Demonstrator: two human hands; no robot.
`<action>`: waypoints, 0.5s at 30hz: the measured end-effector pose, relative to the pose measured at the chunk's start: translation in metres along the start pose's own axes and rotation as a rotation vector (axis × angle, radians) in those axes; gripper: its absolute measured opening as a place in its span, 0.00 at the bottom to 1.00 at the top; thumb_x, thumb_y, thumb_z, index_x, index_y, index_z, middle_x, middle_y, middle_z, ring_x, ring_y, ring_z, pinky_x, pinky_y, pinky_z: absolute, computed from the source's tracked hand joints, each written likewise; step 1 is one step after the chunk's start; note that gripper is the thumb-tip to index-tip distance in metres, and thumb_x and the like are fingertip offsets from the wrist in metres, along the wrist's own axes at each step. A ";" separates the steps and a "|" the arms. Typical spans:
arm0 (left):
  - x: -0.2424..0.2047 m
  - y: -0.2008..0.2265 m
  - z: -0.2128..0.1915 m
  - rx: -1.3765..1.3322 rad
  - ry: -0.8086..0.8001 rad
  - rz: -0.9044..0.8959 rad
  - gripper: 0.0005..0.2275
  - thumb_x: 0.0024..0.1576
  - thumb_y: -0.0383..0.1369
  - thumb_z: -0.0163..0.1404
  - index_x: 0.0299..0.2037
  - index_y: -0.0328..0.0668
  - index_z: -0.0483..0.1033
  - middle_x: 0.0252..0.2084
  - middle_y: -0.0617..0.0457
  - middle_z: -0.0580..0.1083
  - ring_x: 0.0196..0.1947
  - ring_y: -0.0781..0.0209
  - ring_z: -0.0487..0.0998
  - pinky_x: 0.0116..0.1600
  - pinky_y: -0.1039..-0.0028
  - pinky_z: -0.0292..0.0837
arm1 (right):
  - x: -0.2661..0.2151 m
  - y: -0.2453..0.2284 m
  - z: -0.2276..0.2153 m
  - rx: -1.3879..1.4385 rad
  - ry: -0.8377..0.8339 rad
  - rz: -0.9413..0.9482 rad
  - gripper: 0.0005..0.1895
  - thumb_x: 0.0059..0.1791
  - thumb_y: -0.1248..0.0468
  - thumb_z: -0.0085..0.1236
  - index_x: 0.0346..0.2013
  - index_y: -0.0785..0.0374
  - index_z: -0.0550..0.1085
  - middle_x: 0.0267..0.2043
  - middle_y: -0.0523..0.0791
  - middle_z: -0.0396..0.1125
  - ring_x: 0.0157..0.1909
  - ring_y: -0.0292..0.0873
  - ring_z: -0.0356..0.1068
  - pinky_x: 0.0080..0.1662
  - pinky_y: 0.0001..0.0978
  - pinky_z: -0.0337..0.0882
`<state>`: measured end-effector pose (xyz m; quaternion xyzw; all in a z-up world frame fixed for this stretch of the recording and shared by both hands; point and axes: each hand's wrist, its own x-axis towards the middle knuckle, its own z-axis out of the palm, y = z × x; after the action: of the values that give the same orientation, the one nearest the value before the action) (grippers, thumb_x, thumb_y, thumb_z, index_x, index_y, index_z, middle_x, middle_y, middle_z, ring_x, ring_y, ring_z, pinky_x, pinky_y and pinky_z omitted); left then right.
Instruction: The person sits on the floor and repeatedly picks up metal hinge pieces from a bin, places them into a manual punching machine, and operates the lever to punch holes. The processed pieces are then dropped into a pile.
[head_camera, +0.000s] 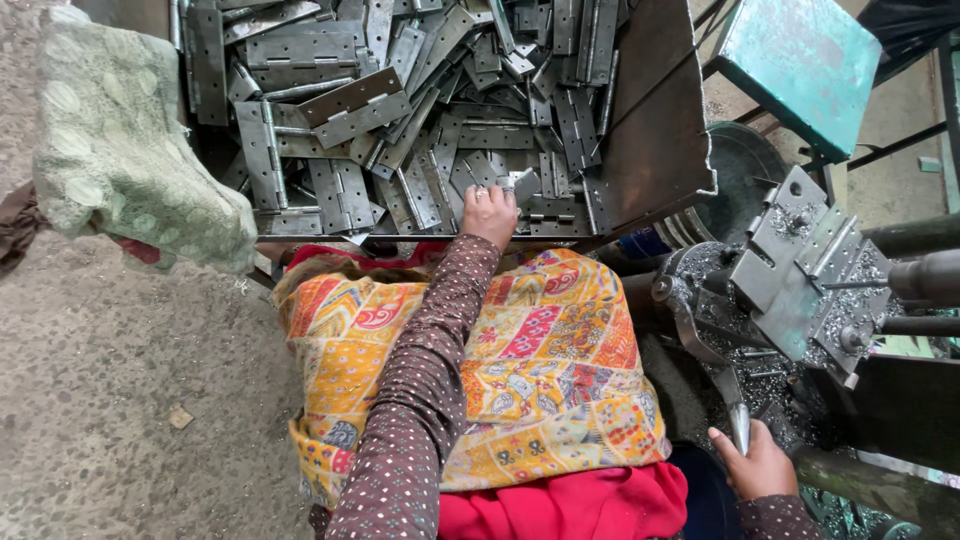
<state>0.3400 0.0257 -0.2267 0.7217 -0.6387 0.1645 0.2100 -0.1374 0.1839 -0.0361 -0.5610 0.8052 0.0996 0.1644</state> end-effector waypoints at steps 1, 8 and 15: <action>0.001 -0.001 0.003 0.006 0.031 0.023 0.06 0.57 0.32 0.48 0.37 0.41 0.78 0.34 0.49 0.73 0.36 0.54 0.76 0.54 0.56 0.70 | 0.001 0.001 0.001 0.000 0.001 -0.003 0.33 0.46 0.42 0.58 0.53 0.64 0.71 0.23 0.51 0.72 0.21 0.47 0.76 0.32 0.40 0.75; 0.006 -0.010 -0.005 -0.062 0.119 -0.071 0.06 0.63 0.31 0.47 0.41 0.42 0.77 0.32 0.50 0.71 0.35 0.53 0.74 0.55 0.55 0.70 | 0.001 0.003 0.002 0.003 0.004 -0.011 0.34 0.45 0.42 0.58 0.55 0.63 0.70 0.23 0.52 0.74 0.21 0.48 0.76 0.32 0.41 0.76; 0.010 0.012 -0.022 -0.030 0.037 -0.090 0.09 0.57 0.34 0.48 0.44 0.41 0.76 0.35 0.49 0.72 0.39 0.52 0.74 0.57 0.54 0.69 | 0.001 0.002 0.002 0.036 -0.004 -0.006 0.33 0.45 0.42 0.58 0.52 0.65 0.70 0.23 0.52 0.73 0.20 0.48 0.75 0.31 0.41 0.75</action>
<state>0.3305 0.0272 -0.2016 0.7432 -0.6041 0.1586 0.2399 -0.1388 0.1843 -0.0383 -0.5604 0.8047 0.0856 0.1762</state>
